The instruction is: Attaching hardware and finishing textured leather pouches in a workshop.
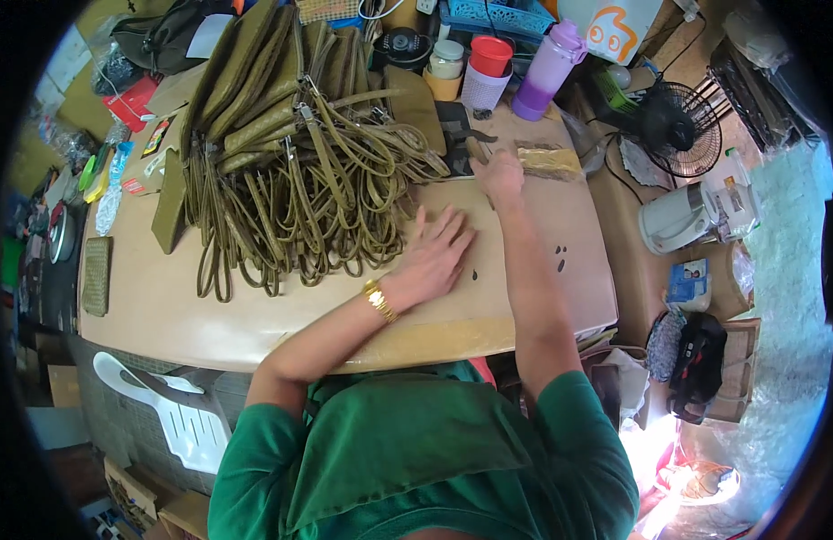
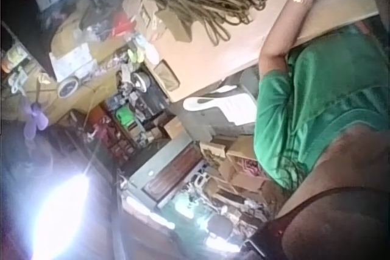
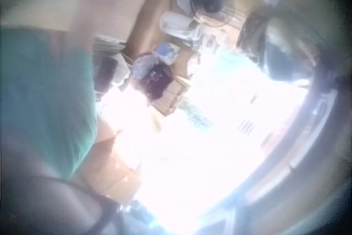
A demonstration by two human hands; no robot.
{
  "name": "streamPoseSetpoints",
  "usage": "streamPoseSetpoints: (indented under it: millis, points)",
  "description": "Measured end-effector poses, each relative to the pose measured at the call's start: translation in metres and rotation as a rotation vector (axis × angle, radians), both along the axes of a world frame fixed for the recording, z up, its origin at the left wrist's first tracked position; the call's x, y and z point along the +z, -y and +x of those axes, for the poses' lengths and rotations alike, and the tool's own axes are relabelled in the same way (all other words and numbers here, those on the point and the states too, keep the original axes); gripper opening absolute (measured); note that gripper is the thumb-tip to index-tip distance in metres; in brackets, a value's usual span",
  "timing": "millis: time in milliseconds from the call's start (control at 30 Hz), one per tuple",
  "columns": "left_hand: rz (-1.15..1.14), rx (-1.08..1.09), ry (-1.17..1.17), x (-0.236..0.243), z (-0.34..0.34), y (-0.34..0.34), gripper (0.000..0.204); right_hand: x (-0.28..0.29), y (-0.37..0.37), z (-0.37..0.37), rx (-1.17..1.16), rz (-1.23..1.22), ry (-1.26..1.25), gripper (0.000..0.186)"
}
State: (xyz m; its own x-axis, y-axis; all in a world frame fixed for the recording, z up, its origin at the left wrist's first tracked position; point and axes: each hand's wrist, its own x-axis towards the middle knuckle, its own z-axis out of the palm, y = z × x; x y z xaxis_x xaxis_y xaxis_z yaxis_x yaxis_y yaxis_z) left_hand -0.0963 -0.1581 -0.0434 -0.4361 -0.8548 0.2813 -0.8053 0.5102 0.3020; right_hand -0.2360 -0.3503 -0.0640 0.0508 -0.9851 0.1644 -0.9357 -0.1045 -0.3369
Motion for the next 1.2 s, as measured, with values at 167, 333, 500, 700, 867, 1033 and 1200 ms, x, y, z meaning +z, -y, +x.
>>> streamPoseSetpoints:
  millis: [167,333,500,700,867,1033,1200]
  points:
    - [0.038,0.02,-0.242,-0.012,0.052,-0.048,0.049,0.02,-0.059,-0.003,-0.133,0.003,0.046,0.05]
    - [0.049,0.028,-0.39,-0.007,0.069,-0.078,0.038,0.011,-0.102,-0.005,-0.087,-0.03,0.108,0.043]
    - [-0.182,0.199,-0.649,0.002,0.095,-0.103,0.031,-0.027,-0.119,-0.013,0.125,-0.312,0.192,0.036]
    - [-0.845,1.073,-0.424,0.022,0.282,-0.097,0.04,-0.031,-0.16,-0.028,0.063,-0.186,0.621,0.014]
    - [-0.271,1.414,-0.098,-0.046,0.404,-0.091,0.065,-0.043,-0.148,-0.028,0.107,-0.247,0.556,0.011]
    - [-0.093,1.493,-0.097,-0.052,0.444,-0.083,0.044,-0.044,-0.15,-0.03,0.081,-0.298,0.507,0.012]
    - [-0.765,1.419,-0.645,-0.002,0.425,-0.119,0.025,-0.028,-0.149,-0.046,0.052,-0.003,0.712,0.013]
